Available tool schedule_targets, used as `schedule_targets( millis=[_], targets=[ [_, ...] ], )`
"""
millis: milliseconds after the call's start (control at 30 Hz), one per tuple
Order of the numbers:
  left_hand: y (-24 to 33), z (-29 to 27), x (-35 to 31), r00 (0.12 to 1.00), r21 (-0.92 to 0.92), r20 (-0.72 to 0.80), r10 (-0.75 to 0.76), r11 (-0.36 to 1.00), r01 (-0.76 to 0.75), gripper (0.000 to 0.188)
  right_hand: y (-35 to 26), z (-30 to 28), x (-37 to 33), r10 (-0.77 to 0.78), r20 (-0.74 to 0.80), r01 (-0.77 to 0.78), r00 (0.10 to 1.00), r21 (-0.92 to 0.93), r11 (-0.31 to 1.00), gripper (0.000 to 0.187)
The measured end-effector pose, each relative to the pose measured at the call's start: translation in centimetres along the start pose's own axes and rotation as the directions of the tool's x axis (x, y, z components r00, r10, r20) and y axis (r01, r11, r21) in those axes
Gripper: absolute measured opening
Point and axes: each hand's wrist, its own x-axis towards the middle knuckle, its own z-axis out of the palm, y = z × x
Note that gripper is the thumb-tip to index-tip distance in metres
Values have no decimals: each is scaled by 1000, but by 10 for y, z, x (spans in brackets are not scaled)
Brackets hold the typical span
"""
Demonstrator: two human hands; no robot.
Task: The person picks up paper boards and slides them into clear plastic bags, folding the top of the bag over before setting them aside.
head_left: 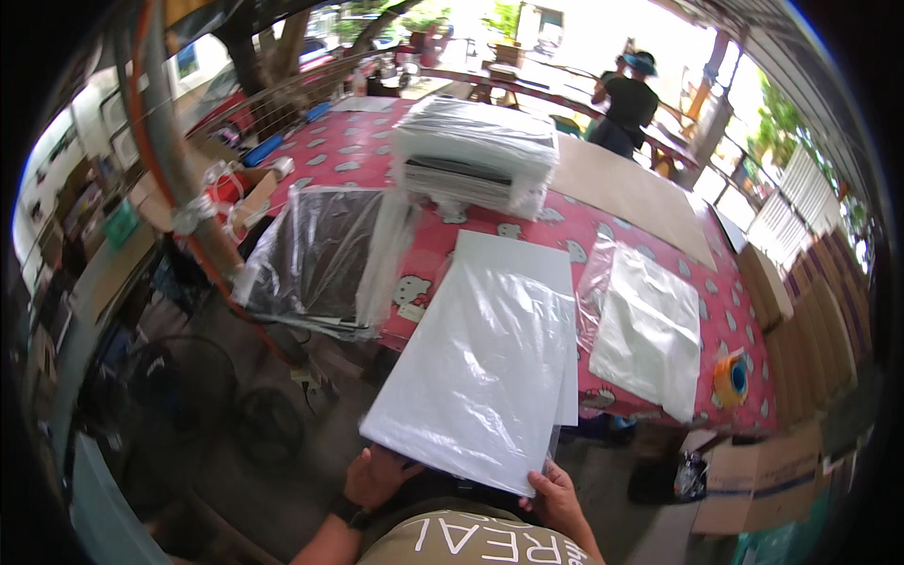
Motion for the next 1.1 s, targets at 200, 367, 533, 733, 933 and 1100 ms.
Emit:
schedule_targets(
  millis=[200, 367, 533, 733, 933, 1100],
  targets=[
    [-14, 60, 32, 961, 770, -113, 254, 633, -77, 43, 7, 46, 36, 26, 144, 21, 989, -312, 950, 31],
    [7, 53, 63, 794, 634, -176, 582, 684, -361, 30, -3, 66, 40, -52, 218, 121, 975, -316, 941, 29],
    [89, 33, 95, 559, 717, -58, 827, 424, -554, 29, -17, 38, 35, -226, 107, 250, 968, -467, 848, 25],
    [194, -92, 158, 270, 968, 118, 956, -50, -247, 48, -18, 6, 25, -251, 16, 226, 968, -499, 836, 17],
    [159, -62, 170, 32, 913, -184, 982, 159, 376, 83, -16, -7, 6, -290, -92, 206, 952, -509, 836, 17],
    [152, -68, 201, 91, 958, -124, 988, 95, 271, 70, -20, -20, 10, -309, -79, 217, 948, -551, 806, 17]
  ],
)
